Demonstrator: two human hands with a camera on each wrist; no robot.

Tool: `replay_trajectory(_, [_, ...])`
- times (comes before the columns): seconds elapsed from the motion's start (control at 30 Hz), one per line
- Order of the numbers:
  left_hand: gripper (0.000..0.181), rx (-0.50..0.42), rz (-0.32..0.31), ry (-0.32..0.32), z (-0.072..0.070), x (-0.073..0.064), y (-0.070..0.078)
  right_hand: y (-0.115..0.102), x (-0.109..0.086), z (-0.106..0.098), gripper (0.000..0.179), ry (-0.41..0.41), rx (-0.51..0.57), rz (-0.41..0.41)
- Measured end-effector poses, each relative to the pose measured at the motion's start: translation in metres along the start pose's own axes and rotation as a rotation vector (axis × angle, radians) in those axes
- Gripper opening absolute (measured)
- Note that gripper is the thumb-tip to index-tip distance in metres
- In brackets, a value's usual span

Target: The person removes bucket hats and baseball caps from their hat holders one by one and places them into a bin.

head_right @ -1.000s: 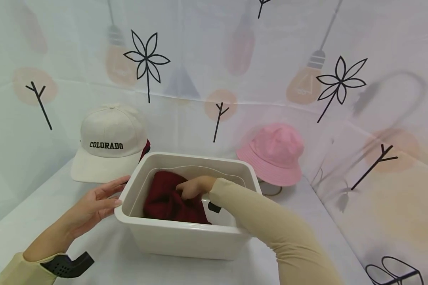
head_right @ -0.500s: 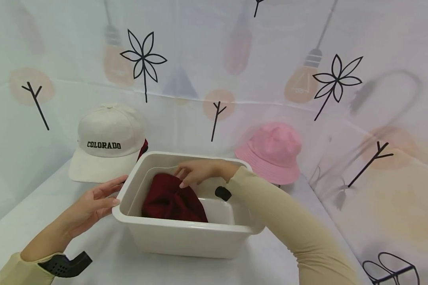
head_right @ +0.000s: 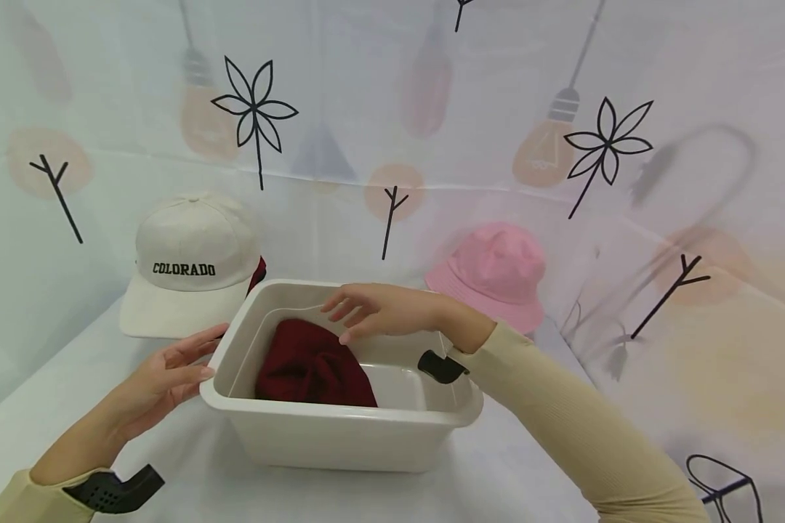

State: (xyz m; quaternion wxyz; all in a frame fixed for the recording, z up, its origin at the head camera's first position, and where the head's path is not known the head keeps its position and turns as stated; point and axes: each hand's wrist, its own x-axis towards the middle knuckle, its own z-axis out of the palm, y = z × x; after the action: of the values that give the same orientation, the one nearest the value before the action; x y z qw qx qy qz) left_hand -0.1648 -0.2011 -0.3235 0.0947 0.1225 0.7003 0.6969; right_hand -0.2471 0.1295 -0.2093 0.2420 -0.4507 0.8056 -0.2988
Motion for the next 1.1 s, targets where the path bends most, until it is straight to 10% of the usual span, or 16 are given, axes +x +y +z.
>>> replay_trajectory(1.1, [0.067,-0.018,0.003,0.025,0.002,0.001,0.0,0.024,-0.114,0.023,0.037,0.514,0.076,0.052])
